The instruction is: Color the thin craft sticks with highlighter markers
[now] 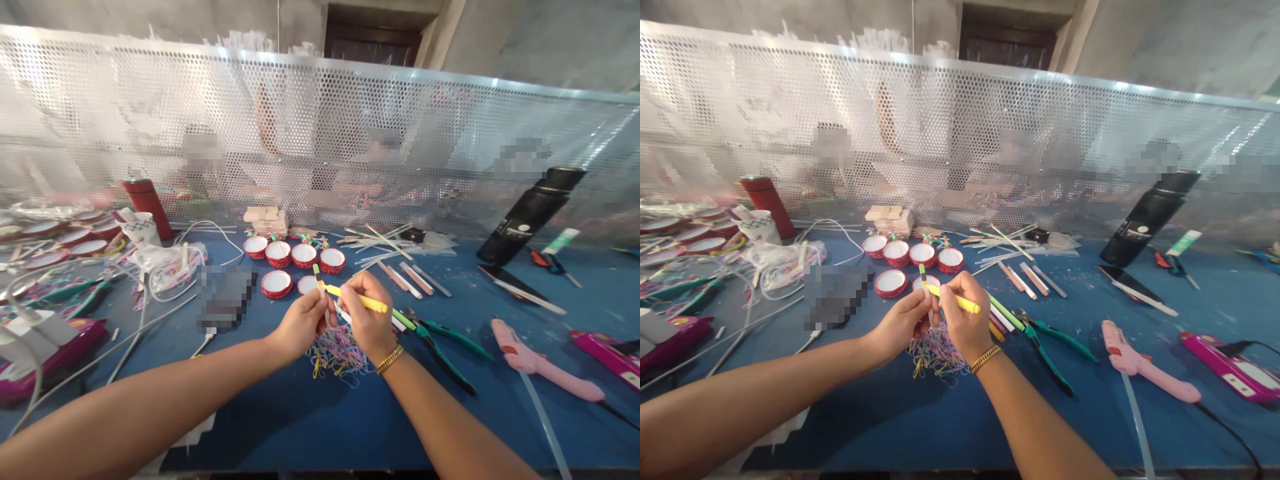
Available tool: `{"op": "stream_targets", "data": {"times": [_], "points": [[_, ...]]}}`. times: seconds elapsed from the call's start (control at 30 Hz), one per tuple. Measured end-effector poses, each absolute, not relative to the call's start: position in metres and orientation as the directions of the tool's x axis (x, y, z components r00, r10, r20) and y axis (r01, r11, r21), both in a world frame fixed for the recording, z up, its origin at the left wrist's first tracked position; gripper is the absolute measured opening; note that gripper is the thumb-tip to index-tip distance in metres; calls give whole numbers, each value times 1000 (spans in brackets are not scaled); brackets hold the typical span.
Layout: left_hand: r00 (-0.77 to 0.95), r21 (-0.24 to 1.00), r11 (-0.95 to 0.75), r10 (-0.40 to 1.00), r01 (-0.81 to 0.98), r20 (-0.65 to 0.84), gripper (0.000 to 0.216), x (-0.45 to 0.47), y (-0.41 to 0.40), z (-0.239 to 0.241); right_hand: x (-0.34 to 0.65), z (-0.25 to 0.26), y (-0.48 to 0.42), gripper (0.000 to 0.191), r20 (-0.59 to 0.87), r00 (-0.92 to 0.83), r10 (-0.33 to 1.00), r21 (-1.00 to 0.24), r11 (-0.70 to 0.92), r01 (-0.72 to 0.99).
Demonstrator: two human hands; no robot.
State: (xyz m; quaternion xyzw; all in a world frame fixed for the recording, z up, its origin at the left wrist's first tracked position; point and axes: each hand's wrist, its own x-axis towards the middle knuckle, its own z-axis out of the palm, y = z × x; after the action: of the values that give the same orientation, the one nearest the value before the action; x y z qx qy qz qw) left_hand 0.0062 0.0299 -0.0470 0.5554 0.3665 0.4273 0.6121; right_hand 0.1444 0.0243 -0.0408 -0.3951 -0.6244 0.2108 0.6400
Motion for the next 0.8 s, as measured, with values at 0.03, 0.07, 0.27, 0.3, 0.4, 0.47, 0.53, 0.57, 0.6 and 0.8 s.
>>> {"op": "stream_targets", "data": {"times": [0.03, 0.07, 0.27, 0.3, 0.4, 0.47, 0.53, 0.57, 0.6, 0.8], "points": [[367, 993, 18, 930, -117, 27, 40, 6, 30, -47, 144, -40, 24, 26, 634, 120, 764, -767, 601, 226], [367, 993, 17, 930, -119, 29, 40, 6, 30, -48, 144, -40, 24, 26, 636, 117, 763, -763, 600, 239], [361, 992, 12, 932, -128, 35, 38, 6, 31, -47, 152, -48, 31, 25, 639, 174, 749, -759, 578, 300], [361, 992, 11, 932, -129, 36, 38, 5, 31, -47, 151, -47, 30, 25, 642, 168, 748, -758, 586, 286], [364, 992, -6, 930, -127, 52, 39, 6, 31, -47, 145, -41, 25, 25, 658, 131, 741, -745, 617, 254], [363, 993, -17, 930, -119, 59, 40, 6, 31, -48, 141, -37, 21, 26, 661, 112, 742, -742, 623, 245], [358, 994, -20, 932, -109, 58, 40, 7, 31, -48, 140, -35, 20, 26, 662, 107, 742, -739, 621, 262], [353, 994, -23, 934, -105, 59, 40, 7, 31, -49, 141, -36, 21, 26, 664, 107, 740, -734, 618, 280], [348, 994, -30, 936, -101, 64, 39, 7, 31, -49, 142, -37, 23, 27, 669, 110, 735, -727, 616, 303], [331, 995, -30, 942, -91, 59, 34, 6, 31, -46, 153, -49, 33, 26, 673, 170, 719, -721, 589, 364]]}}
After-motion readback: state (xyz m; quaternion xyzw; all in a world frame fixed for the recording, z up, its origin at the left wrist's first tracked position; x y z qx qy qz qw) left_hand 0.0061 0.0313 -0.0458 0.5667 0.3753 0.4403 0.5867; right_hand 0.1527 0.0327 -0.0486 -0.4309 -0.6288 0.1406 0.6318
